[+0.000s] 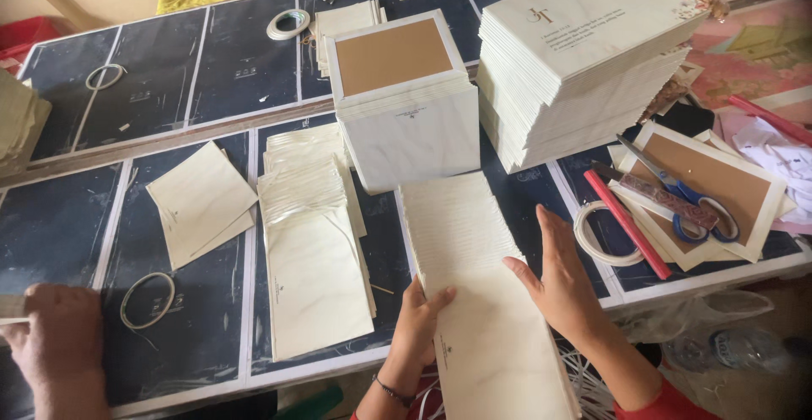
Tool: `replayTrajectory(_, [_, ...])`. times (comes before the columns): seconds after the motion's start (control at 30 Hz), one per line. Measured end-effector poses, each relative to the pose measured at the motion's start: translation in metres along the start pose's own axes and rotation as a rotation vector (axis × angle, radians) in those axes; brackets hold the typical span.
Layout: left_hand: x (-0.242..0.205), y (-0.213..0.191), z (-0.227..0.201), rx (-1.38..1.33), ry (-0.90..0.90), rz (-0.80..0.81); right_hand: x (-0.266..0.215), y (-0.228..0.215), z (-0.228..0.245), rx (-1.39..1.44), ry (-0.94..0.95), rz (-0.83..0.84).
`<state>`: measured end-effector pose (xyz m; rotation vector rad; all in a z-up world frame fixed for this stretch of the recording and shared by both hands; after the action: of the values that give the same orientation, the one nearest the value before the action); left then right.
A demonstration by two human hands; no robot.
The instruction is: The person aligns a stack of white papers on a table, then uses a red tool to press along the edge. They continue to handle and stack the papers, occasionally using a small metal tool to smooth the edges.
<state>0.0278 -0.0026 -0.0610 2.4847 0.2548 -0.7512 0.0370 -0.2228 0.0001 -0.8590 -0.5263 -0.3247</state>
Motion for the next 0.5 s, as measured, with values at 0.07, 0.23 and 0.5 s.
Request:
replayTrajectory(0.07, [0.003,0.003,-0.002,0.040,0.024,-0.004,0.020,-0.015,0.037,0.032,-0.111,-0.009])
replayTrajectory(0.23, [0.008,-0.002,0.003,0.039,0.062,0.008,0.016,0.013,0.065,-0.035,-0.353,0.064])
replayTrajectory(0.5, [0.001,-0.004,-0.002,0.184,0.099,0.010,0.000,0.032,0.074,-0.234,-0.487,0.319])
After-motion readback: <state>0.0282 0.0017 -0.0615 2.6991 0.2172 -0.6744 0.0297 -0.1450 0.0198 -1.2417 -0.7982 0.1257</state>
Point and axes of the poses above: each hand's wrist, its own x-axis towards the middle knuckle, its own y-axis out of the palm, z = x × y, the point moved 4 cm from there along x, towards the middle knuckle, and after that the axes turned 11 degrees about -z, right-handed, at the moved point
